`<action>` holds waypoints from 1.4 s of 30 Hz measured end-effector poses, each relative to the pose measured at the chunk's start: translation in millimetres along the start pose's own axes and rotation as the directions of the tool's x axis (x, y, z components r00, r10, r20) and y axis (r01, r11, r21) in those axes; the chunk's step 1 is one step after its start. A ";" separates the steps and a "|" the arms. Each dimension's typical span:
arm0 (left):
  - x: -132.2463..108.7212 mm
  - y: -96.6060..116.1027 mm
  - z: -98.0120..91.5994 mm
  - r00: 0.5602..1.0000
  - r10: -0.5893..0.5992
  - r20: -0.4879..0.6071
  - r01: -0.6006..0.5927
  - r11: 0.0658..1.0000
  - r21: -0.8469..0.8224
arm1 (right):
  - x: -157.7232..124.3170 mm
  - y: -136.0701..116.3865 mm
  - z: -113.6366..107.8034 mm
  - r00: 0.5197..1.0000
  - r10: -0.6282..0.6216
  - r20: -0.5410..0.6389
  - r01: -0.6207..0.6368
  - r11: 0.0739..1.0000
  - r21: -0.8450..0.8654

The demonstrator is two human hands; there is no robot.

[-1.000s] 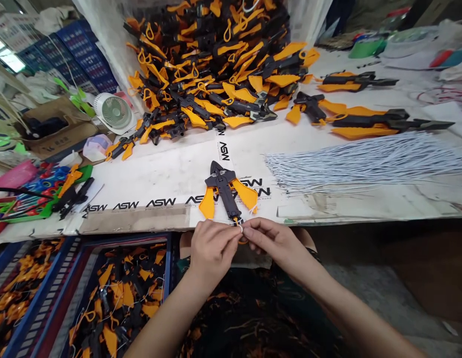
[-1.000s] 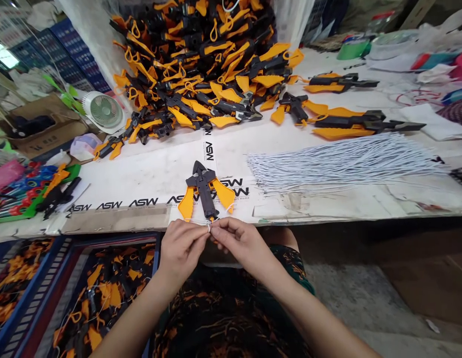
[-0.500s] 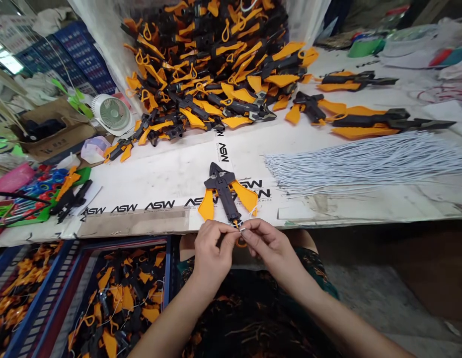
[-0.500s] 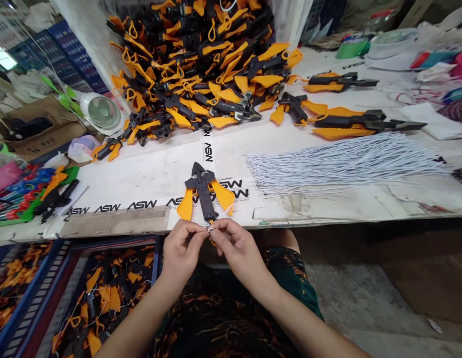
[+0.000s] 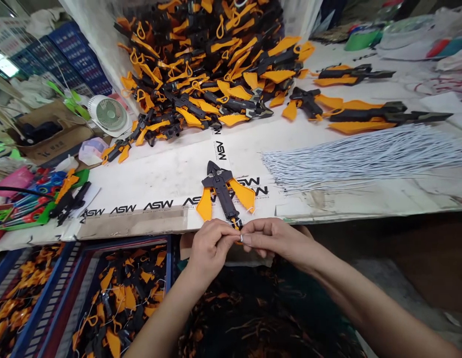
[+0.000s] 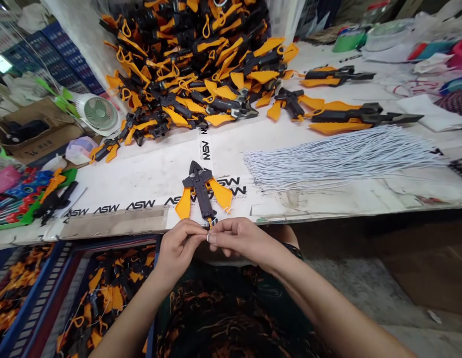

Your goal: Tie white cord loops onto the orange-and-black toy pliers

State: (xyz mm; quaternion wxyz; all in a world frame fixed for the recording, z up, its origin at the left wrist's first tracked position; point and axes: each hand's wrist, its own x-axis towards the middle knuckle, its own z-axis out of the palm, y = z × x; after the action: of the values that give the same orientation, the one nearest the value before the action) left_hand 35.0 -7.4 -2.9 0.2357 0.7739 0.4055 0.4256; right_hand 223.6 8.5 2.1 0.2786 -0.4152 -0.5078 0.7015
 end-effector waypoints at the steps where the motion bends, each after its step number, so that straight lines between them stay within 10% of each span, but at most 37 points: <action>1: 0.5 0.4 0.2 1.000 -0.019 0.005 0.019 1.000 -0.017 | 0.8 0.4 0.6 1.000 0.012 -0.014 -0.012 1.000 0.027; 10: -7.7 10.2 13.1 0.980 -0.144 -0.134 0.171 0.961 0.215 | 3.2 22.3 19.4 0.889 -0.320 -0.328 0.200 0.915 -0.349; 15: -5.7 16.4 18.0 0.852 -0.509 -0.122 0.507 0.861 -0.050 | -5.1 26.0 16.9 0.779 -0.612 -0.137 0.447 0.695 -0.563; 18: -5.6 17.5 17.6 0.798 -0.603 0.014 0.588 0.774 -0.235 | -5.0 27.8 13.4 0.807 -0.580 -0.110 0.476 0.749 -0.461; 23: -9.8 9.2 8.6 0.982 -0.184 -0.031 0.186 0.981 0.054 | -0.8 29.0 13.5 0.885 -0.429 -0.180 0.355 0.873 -0.334; 28: -12.1 0.8 -1.2 0.972 0.221 0.074 -0.233 0.911 0.340 | -2.9 23.0 14.3 0.950 -0.293 -0.106 0.266 0.940 -0.211; 33: -18.3 3.7 1.5 0.999 -0.044 0.030 0.039 0.989 0.143 | -5.9 21.5 16.5 0.952 -0.298 -0.070 0.281 0.941 -0.192; 42: -24.4 2.7 2.7 0.908 -0.410 0.087 0.419 0.886 -0.201 | -0.5 30.0 19.1 0.946 -0.286 -0.151 0.241 0.936 -0.258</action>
State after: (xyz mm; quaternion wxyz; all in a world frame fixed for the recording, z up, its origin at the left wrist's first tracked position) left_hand 31.0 -29.1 -13.8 0.4118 0.6481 0.5078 0.3905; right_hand 208.3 -11.0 -23.4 0.3652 -0.4369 -0.6106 0.5504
